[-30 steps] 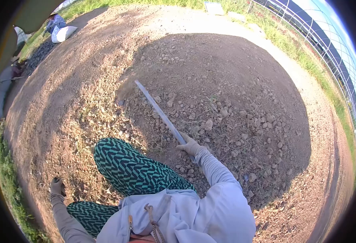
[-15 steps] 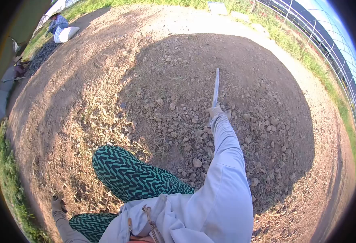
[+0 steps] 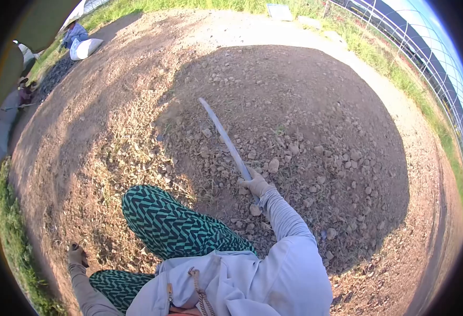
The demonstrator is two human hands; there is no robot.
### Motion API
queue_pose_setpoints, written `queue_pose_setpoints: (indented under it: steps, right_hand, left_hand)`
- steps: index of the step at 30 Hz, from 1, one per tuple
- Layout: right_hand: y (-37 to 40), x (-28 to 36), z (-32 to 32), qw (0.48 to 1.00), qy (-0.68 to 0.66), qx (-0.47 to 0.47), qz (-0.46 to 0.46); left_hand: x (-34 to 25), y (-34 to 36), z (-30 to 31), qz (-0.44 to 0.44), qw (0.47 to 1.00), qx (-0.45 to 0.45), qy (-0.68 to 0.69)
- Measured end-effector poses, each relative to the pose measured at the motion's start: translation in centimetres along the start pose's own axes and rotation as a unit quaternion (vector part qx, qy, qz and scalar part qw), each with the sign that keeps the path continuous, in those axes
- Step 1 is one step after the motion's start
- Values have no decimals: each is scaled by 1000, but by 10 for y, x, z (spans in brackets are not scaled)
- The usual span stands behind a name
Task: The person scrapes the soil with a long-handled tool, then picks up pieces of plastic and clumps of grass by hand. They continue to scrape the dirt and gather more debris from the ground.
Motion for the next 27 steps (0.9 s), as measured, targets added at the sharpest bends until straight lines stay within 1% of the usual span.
queue_pose_setpoints:
  steps: [1,2,3,4,6,7,8,10,11,12,14,15,17,18,19,21,22,23,24,26,27]
  right_hand:
    - [-8,2,19,999,6,-45,18]
    - [-16,1,43,995,-21,-100,16]
    - [-24,0,67,987,-48,-155,17]
    - [-32,-5,94,970,-108,-218,-3]
    - [-49,-8,158,960,-68,-273,-14]
    - [-47,-6,187,942,-72,-326,-33]
    - [-42,-5,213,921,-76,-378,-51]
    - [-49,-35,243,898,-201,-384,-72]
    - [-52,-40,247,899,-207,-377,-79]
    - [-55,-43,249,900,-212,-371,-86]
    - [-52,-45,249,927,-106,-344,-100]
    - [-49,-41,234,927,-124,-341,-95]
    - [-57,-49,205,949,-79,-299,-67]
    - [-47,-45,188,953,-47,-290,-72]
    - [-35,-35,171,957,-15,-281,-73]
    - [-42,-51,131,987,19,-152,-56]
    - [-35,-49,114,989,42,-128,-58]
    - [-24,-37,93,991,64,-102,-61]
    - [-12,-26,79,991,86,-79,-60]
    - [8,-9,62,997,25,-24,-62]
    - [15,-2,54,998,-7,3,-63]
  left_hand:
    - [12,-14,8,-14,1000,-1,-13]
    - [39,-50,24,-28,999,-1,-26]
    - [51,-66,31,-43,998,-1,-41]
    - [49,-51,32,-21,1000,3,-14]
    - [41,-9,31,20,999,9,41]
    - [48,-16,38,-1,1000,17,24]
    - [54,-16,44,6,999,14,29]
    - [63,-15,54,20,999,11,40]
    - [74,-39,69,-57,997,-26,36]
    - [79,-44,72,-48,998,-32,35]
    - [93,-59,74,-30,998,-37,30]
    - [98,-72,75,-17,999,-27,-6]
    - [83,-79,65,-40,999,-20,25]
    - [75,-75,59,-51,998,-17,41]
    - [59,-47,41,12,998,-9,61]
    - [27,-39,15,-5,998,2,64]
    - [18,-36,9,-9,998,6,63]
    - [4,-35,-2,-36,998,21,54]
    - [-3,-34,-11,-29,997,41,54]
    - [-17,-23,-31,-16,995,80,56]
    - [-23,-21,-36,-22,994,71,82]
Point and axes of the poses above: each hand's wrist, its own y-axis away from the middle knuckle, its own z-axis out of the back of the hand, x = y × z, the point moved 10 cm from there along -y, towards the middle knuckle, and after that the axes turned 11 degrees about z, right-handed, at the moved point
